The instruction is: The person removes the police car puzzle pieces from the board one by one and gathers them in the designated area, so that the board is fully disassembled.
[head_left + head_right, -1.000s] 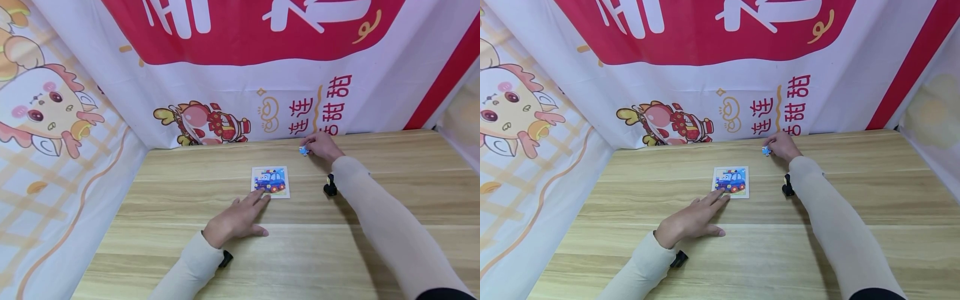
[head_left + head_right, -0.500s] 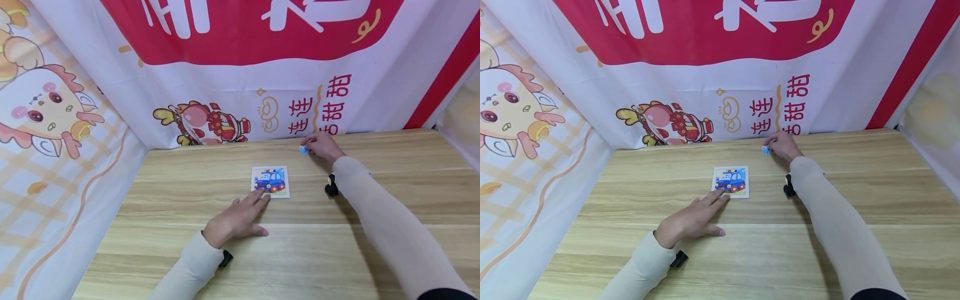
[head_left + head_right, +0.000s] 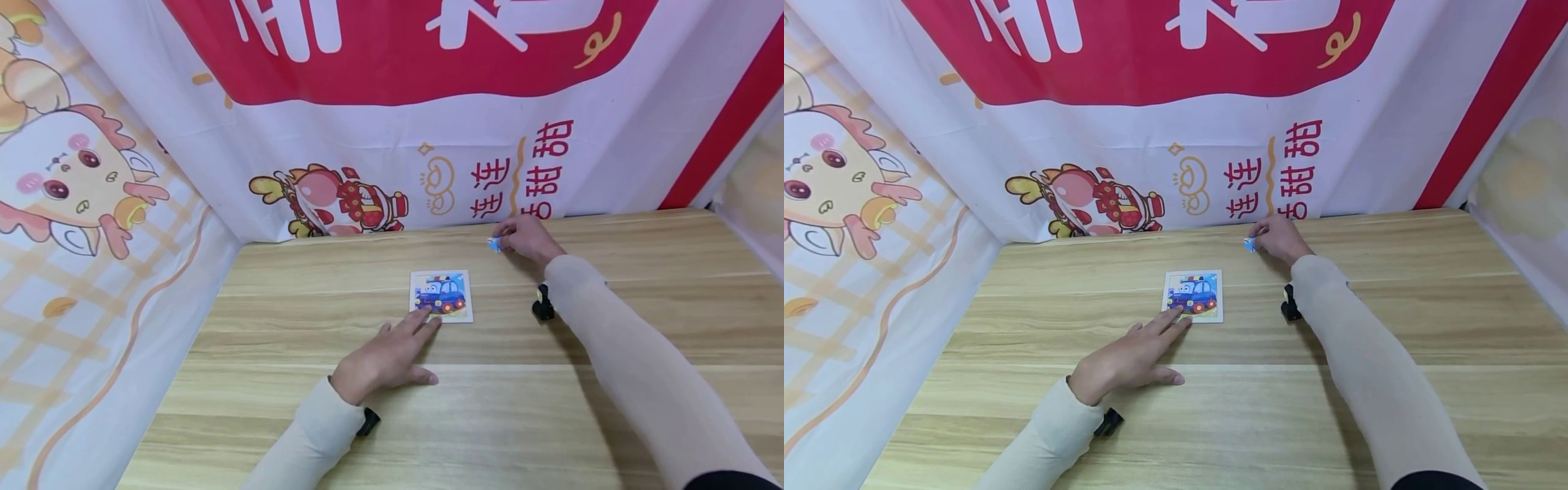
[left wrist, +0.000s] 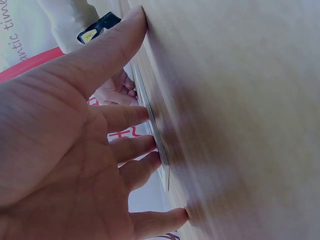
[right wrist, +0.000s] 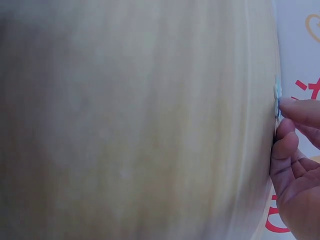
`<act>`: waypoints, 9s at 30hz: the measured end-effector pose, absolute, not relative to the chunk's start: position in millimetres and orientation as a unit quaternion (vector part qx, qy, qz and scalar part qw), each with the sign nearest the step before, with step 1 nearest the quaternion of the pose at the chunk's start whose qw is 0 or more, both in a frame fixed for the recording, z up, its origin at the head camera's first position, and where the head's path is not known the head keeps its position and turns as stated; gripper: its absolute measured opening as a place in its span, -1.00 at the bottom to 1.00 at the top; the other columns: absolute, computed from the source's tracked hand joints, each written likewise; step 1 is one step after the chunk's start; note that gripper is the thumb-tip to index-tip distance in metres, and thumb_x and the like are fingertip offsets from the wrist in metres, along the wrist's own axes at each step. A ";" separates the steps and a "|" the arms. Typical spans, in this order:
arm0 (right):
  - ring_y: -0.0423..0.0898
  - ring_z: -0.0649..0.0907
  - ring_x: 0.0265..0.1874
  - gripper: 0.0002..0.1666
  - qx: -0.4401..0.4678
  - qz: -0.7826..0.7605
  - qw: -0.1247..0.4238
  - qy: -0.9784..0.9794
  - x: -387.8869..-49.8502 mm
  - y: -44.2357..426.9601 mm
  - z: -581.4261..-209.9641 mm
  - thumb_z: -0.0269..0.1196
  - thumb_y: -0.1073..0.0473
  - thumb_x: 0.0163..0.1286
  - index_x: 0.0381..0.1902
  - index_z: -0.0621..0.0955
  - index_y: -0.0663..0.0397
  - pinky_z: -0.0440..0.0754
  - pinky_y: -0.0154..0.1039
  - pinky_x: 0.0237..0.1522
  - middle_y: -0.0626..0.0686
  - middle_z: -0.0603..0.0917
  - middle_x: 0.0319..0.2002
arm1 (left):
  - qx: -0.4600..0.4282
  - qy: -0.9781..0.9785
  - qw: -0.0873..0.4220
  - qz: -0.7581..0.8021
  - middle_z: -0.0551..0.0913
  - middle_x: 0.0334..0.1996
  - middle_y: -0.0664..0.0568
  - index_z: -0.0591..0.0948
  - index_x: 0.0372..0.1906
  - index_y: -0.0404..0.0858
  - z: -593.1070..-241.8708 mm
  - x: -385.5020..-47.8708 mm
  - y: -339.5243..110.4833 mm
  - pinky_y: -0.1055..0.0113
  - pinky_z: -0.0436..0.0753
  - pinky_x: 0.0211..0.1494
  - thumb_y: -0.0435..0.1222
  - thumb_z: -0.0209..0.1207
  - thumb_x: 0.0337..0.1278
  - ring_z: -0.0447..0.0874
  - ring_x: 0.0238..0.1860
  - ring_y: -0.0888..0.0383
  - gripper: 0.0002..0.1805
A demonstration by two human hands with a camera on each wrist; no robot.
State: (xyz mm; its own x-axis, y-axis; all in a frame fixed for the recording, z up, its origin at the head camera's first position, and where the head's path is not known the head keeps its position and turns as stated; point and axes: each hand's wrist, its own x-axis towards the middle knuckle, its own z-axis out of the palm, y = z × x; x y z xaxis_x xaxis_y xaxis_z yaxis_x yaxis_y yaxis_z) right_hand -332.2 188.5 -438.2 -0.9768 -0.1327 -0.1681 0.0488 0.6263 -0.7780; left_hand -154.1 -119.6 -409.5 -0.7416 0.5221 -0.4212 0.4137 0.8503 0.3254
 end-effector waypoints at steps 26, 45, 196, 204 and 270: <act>0.11 0.55 0.02 -0.75 -0.017 -0.421 0.104 0.901 -335.9 186.8 -442.6 0.16 0.37 0.55 0.08 0.69 0.26 0.64 -0.07 0.09 0.24 0.55 0.09 | 0.253 0.928 0.253 0.103 -0.16 0.75 0.04 0.06 0.72 0.00 -408.3 -153.0 -119.6 -0.24 0.04 0.71 0.12 0.33 0.32 -0.19 0.75 0.06 0.03; 0.04 0.63 -0.13 -0.70 -0.090 -0.409 0.114 0.901 -321.0 181.0 -428.0 0.26 0.21 0.52 0.12 0.70 0.18 0.65 -0.21 -0.13 0.18 0.62 -0.02 | 0.264 0.932 0.228 0.097 -0.10 0.74 -0.03 0.13 0.70 -0.03 -406.3 -151.3 -116.7 -0.18 0.14 0.70 0.11 0.36 0.27 -0.09 0.73 0.01 0.02; 0.02 0.60 -0.04 -0.65 -0.284 -0.232 0.150 0.918 -288.6 75.4 -422.1 0.26 0.43 0.36 -0.03 0.71 -0.10 0.65 -0.01 0.12 0.10 0.58 -0.02 | 0.318 0.920 0.218 0.074 -0.13 0.74 -0.10 0.07 0.71 -0.09 -409.9 -179.5 -95.9 -0.02 0.09 0.74 0.12 0.43 0.16 -0.20 0.74 -0.07 0.15; 0.04 0.61 -0.01 -0.61 -0.282 -0.240 0.143 0.918 -288.2 77.8 -422.8 0.24 0.44 0.39 0.00 0.74 -0.10 0.65 0.02 0.18 0.08 0.58 -0.02 | 0.316 0.920 0.219 0.072 -0.14 0.74 -0.09 0.06 0.71 -0.08 -409.2 -179.3 -95.4 -0.03 0.10 0.74 0.14 0.43 0.16 -0.19 0.74 -0.07 0.15; 0.04 0.67 -0.13 -0.72 -0.176 -0.406 0.118 0.889 -295.0 133.5 -420.3 0.14 0.41 0.47 -0.01 0.69 0.07 0.73 -0.16 -0.11 0.15 0.70 -0.10 | 0.302 0.924 0.220 0.084 -0.10 0.74 -0.06 0.05 0.72 0.00 -410.8 -178.8 -94.4 -0.04 0.13 0.73 0.11 0.45 0.13 -0.12 0.73 -0.10 0.16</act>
State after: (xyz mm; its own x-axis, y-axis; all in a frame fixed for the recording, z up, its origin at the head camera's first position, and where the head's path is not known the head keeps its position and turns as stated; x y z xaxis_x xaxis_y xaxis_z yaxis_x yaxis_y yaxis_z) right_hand -295.0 133.5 -420.3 -0.9100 -0.4091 -0.0674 -0.2168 0.6081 -0.7636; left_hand -178.8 -94.4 -410.8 -0.7205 0.5952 -0.3558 0.5216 0.8033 0.2876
